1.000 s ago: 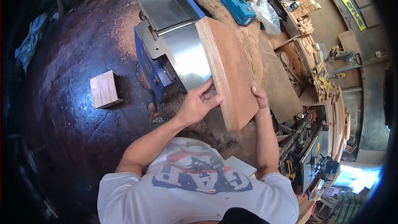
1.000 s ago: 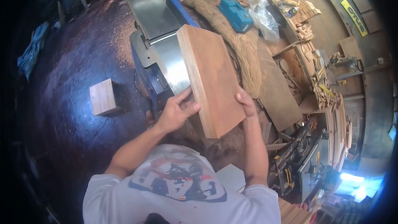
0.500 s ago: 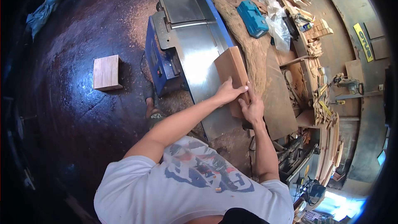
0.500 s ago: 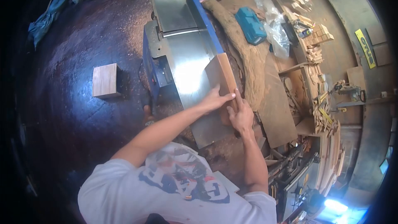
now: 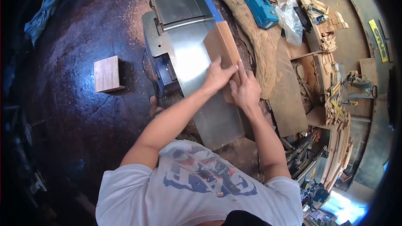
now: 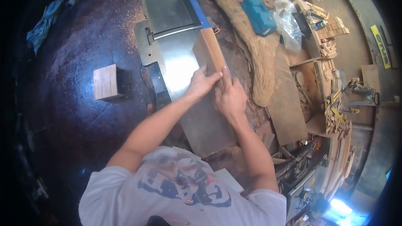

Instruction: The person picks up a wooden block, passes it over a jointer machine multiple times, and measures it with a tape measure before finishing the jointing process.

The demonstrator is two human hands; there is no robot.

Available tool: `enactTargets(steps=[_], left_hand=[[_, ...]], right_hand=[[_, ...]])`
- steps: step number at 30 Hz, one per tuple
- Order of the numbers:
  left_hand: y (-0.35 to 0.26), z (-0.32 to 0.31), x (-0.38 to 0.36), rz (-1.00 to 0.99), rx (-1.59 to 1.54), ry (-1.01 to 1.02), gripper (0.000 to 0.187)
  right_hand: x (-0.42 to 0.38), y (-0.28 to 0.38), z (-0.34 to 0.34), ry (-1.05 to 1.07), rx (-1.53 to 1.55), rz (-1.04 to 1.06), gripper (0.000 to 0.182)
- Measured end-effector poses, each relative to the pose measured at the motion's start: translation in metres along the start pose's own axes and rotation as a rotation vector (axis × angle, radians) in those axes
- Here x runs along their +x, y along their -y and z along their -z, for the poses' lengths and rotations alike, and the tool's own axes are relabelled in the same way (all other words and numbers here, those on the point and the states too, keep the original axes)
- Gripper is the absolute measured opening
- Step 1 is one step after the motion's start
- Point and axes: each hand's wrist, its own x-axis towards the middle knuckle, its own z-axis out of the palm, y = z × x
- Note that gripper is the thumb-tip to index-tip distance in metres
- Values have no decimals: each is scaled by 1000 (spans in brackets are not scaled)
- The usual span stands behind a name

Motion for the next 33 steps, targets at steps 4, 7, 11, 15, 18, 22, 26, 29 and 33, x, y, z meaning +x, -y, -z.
enactTargets(steps=[4, 7, 11, 15, 18, 22, 26, 29, 33], left_hand=[[-17, 24, 40, 2, -75, 13, 68], [-26, 40, 65, -13, -74, 28, 64], [-15, 49, 95, -19, -94, 37, 63], [-26, 55, 99, 11, -137, 68, 62], [-26, 57, 105, 25, -132, 67, 61], [-18, 60, 117, 20, -138, 52, 58], [-43, 67, 110, 83, -136, 122, 47], [-43, 71, 119, 80, -85, 135, 49], [-46, 79, 131, 114, -33, 158, 50]], right_hand=[[47, 18, -4, 79, -44, -37, 82], [77, 27, -11, 75, -48, -29, 84], [98, 35, -16, 85, -46, -33, 83], [110, 39, -16, 90, -46, -35, 83], [112, 39, -17, 70, -48, -20, 83], [119, 43, -18, 102, -58, -53, 82], [124, 45, -20, 101, -81, -50, 82], [131, 50, -19, 132, -87, -60, 82], [138, 53, -20, 145, -81, -61, 83]])
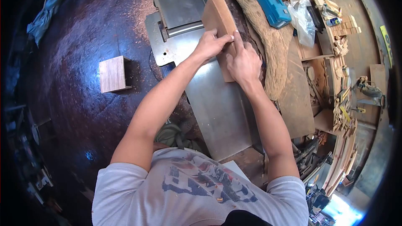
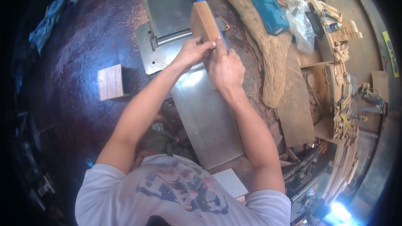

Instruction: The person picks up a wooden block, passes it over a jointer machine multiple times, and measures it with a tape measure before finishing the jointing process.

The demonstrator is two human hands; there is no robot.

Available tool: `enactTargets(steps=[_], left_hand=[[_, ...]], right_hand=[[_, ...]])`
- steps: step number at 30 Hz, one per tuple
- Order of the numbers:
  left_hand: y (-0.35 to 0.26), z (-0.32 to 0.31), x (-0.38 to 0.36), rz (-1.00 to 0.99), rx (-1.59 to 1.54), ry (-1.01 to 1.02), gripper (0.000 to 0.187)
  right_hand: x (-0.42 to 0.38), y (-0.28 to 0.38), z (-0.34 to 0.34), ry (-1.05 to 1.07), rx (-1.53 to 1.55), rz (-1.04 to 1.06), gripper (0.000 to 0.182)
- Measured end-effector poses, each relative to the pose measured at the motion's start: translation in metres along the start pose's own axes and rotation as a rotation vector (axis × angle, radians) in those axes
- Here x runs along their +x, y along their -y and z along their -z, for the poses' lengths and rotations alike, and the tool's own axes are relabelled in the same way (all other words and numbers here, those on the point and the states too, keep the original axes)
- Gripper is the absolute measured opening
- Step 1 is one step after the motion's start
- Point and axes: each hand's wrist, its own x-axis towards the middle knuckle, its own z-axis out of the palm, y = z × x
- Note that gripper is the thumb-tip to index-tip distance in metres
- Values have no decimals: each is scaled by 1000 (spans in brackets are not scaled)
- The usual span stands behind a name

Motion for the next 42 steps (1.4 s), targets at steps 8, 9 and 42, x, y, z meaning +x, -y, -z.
enactTargets(steps=[8, 9, 42], left_hand=[[-16, 25, 31, -5, 137, 3, 51], [-18, 28, 34, 1, 145, 2, 52], [-79, 110, 134, -37, 55, -57, 30]], right_hand=[[29, 8, -7, -49, -9, 19, 80], [33, 9, -9, -57, -6, 20, 80], [180, 60, -20, -111, -25, 181, 64]])
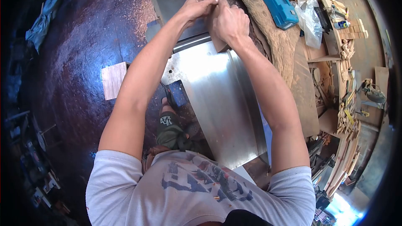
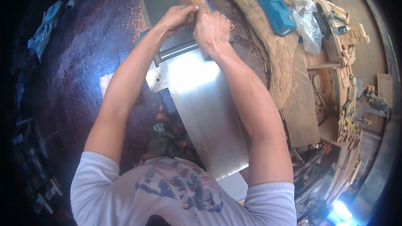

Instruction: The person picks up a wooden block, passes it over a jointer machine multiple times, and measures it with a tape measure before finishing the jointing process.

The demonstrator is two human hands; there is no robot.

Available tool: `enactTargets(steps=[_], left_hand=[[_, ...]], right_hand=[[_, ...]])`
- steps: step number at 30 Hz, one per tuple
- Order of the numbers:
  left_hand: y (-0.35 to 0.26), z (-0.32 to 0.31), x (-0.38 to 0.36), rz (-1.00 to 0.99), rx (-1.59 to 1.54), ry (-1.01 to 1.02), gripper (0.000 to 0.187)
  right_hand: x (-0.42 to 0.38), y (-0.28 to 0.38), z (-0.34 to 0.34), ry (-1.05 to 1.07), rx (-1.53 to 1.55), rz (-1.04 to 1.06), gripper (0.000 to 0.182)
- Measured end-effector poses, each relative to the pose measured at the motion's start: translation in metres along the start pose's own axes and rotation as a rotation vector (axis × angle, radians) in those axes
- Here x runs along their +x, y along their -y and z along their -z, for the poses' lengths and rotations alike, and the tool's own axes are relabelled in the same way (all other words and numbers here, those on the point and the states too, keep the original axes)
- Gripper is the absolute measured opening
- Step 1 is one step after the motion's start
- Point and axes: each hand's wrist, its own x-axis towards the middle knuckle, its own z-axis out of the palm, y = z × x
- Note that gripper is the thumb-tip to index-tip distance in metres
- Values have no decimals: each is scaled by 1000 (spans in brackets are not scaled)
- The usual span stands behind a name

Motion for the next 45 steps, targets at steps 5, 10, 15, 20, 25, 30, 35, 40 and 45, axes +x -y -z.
enactTargets(steps=[5, 10, 15, 20, 25, 30, 35, 40, 45], left_hand=[[2, 16, 26, -25, 7, 20, 32], [-12, 31, 45, -26, 8, 8, 33], [-22, 48, 72, 22, 25, 11, 37], [-42, 68, 90, 40, 109, -4, 63], [-35, 79, 51, -60, 92, 49, 63], [2, 110, -151, -263, -159, -226, 72], [27, -9, -355, -528, -251, 212, 92], [36, -91, -462, -591, 137, 72, 115], [52, -124, -497, -573, 276, -11, 120]], right_hand=[[20, 5, -3, -21, 2, -10, 56], [53, 12, -12, -42, -14, -11, 46], [87, 13, -22, -23, -21, -38, 68], [123, 26, -24, 22, 3, -113, 79], [130, 24, -14, 164, 97, -210, 92], [18, 1, 71, 181, 882, -123, 79], [-239, 12, 60, 267, 2020, -173, 86], [-377, 11, -11, 505, 2529, -241, 87], [-422, 16, -6, 494, 2652, -216, 84]])
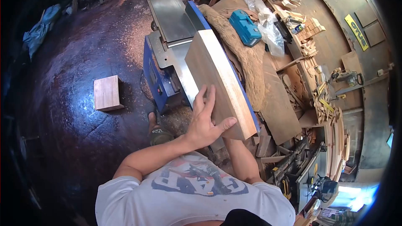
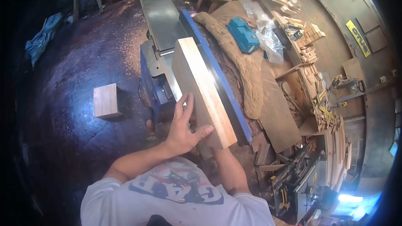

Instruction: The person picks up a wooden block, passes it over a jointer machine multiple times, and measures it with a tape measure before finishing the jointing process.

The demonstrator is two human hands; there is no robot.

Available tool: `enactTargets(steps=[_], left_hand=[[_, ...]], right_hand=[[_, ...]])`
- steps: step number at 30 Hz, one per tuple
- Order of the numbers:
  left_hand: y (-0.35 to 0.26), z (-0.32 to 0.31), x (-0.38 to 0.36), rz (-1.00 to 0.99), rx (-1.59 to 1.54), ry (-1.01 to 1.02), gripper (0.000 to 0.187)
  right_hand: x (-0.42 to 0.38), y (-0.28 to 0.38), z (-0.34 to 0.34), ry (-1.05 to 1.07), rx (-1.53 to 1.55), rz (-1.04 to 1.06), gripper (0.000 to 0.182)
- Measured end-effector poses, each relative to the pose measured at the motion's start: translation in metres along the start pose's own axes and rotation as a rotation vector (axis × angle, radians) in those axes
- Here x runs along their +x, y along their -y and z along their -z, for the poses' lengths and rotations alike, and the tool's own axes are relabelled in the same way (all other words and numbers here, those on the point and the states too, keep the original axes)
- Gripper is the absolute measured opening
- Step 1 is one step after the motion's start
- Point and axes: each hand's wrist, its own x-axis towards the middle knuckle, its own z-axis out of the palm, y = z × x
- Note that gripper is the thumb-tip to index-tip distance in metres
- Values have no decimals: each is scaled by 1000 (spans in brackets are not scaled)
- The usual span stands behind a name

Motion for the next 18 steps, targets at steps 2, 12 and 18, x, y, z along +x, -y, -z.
enactTargets(steps=[2, 12, 18], left_hand=[[-3, -7, -11, -35, -7, -3, 117], [6, -12, -47, -9, -183, 34, 110], [87, -11, -50, 602, -710, 124, 63]], right_hand=[[-9, -3, -1, 16, 2, -5, 82], [-48, -4, 3, -69, -151, -12, 76], [-68, 51, 26, -606, -1156, 77, 57]])
